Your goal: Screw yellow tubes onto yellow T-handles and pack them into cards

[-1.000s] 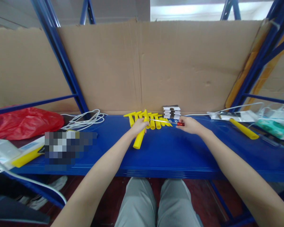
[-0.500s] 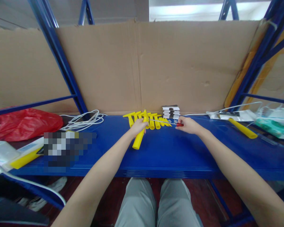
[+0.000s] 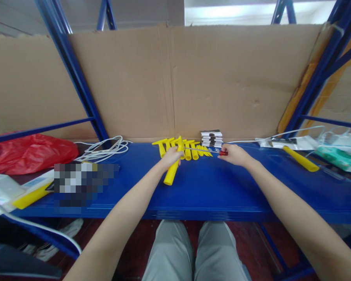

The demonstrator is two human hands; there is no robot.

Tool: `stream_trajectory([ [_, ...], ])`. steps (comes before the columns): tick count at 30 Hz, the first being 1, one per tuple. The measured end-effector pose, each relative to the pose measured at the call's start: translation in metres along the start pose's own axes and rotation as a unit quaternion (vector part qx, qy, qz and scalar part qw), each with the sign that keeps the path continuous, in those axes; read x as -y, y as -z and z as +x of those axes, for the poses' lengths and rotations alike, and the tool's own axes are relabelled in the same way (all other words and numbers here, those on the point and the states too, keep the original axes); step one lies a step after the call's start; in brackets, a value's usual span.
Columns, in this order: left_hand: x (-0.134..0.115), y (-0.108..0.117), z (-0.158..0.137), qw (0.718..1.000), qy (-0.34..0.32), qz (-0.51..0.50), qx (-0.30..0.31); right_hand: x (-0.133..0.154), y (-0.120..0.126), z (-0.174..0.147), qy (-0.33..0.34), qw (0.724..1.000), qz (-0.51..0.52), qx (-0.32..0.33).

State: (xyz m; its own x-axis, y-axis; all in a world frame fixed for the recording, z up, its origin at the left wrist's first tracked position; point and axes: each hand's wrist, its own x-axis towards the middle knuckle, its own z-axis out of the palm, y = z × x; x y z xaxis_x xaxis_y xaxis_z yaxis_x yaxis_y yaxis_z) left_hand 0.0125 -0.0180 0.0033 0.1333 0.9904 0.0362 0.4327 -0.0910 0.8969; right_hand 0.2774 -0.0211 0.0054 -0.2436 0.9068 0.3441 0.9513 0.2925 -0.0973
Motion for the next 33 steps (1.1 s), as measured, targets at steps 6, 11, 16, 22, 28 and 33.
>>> stream_trajectory([
  [6, -0.0025, 0.0005, -0.0017, 1.0, 0.006, 0.01, -0.012, 0.0008, -0.0011, -0.002, -0.007, 1.0, -0.002, 0.02],
  [11, -0.0035, 0.001, -0.0032, 1.0, 0.011, 0.017, -0.013, -0.0027, -0.0027, -0.0022, 0.021, 0.999, 0.038, 0.032],
  [16, -0.0028, 0.001, -0.0028, 0.999, 0.011, 0.028, -0.012, -0.0047, -0.0016, -0.0018, 0.021, 0.999, 0.039, 0.027],
  [22, 0.0007, 0.0011, 0.0009, 0.999, 0.0, 0.001, -0.039, -0.0062, 0.0002, -0.0024, 0.029, 0.998, 0.051, 0.019],
  [28, 0.0031, 0.0012, 0.0056, 0.996, 0.007, -0.052, -0.078, -0.006, -0.0005, -0.0032, 0.068, 0.995, 0.07, 0.011],
  [33, 0.003, -0.0009, 0.0061, 0.995, -0.002, -0.059, -0.086, -0.0027, -0.003, -0.003, 0.084, 0.994, 0.064, 0.004],
])
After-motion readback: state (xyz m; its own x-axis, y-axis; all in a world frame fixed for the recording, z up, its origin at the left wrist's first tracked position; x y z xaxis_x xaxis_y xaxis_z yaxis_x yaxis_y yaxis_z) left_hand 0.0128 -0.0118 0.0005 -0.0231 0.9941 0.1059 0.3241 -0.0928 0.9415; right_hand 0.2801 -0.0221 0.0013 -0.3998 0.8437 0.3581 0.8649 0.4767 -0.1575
